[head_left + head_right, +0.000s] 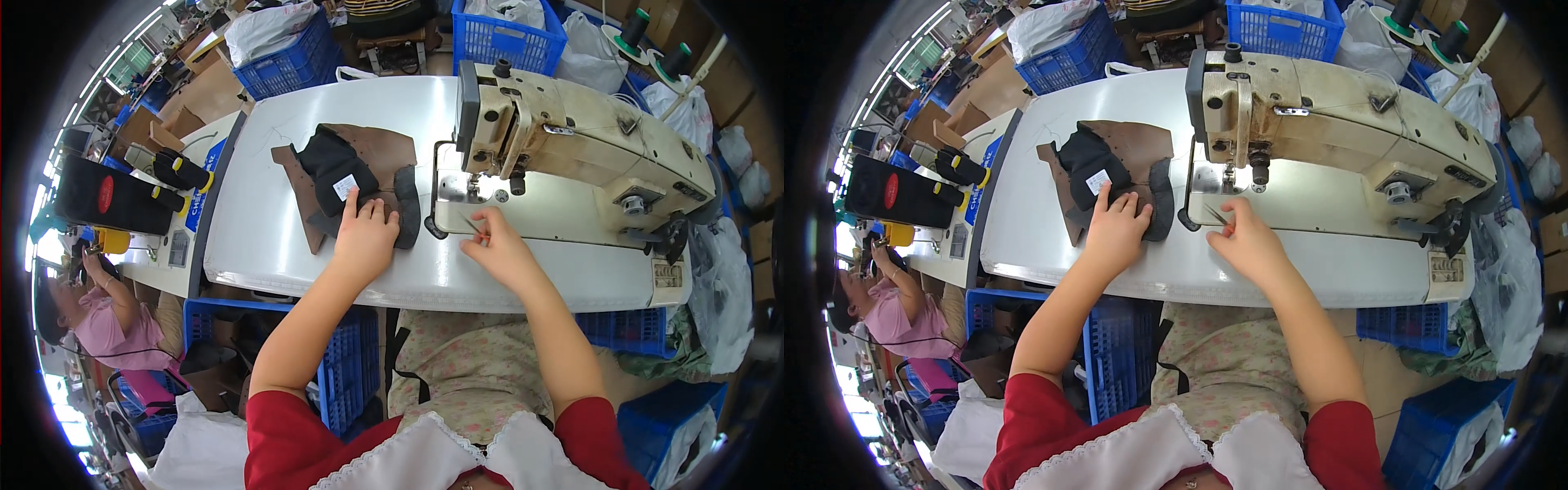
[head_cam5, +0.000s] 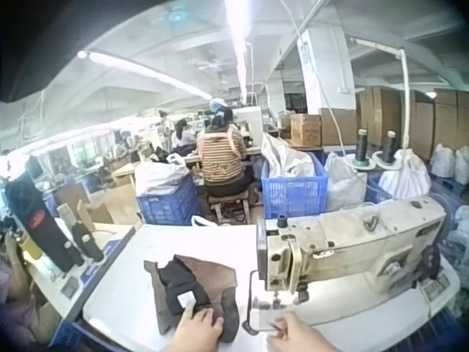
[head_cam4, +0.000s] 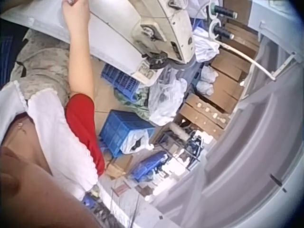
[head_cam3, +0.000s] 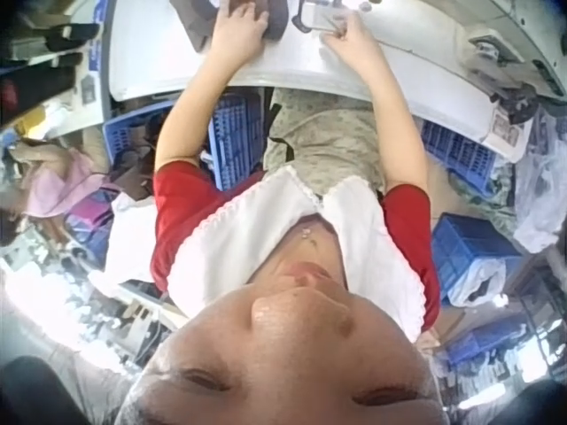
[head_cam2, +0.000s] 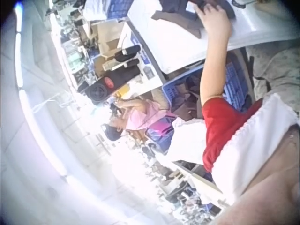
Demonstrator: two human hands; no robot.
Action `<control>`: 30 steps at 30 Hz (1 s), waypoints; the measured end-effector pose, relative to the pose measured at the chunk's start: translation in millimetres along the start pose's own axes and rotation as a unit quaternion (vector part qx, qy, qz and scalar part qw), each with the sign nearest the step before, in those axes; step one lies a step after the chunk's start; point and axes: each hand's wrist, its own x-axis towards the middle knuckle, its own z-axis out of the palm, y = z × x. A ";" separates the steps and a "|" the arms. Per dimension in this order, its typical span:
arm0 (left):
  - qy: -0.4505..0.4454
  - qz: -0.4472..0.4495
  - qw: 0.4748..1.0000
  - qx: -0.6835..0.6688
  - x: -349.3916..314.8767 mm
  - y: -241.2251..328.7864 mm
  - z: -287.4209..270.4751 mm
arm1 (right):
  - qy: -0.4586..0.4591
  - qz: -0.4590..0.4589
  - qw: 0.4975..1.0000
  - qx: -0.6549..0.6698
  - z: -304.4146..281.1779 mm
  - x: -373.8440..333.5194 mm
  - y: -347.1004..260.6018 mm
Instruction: Sewing leather shoe upper components using an industrial sewing machine and trimming excess material with snips.
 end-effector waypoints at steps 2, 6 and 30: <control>0.056 0.002 0.998 -0.008 -3.8 -2.3 1.8 | -0.016 -0.032 0.998 0.046 13.3 9.3 0.9; 0.068 0.012 0.998 0.000 -5.6 0.2 -0.2 | -0.036 -0.094 0.988 0.114 32.0 26.9 -8.1; 0.164 0.019 0.986 -0.033 -7.8 0.4 5.3 | 0.117 -0.115 0.986 -0.035 71.3 43.9 -6.3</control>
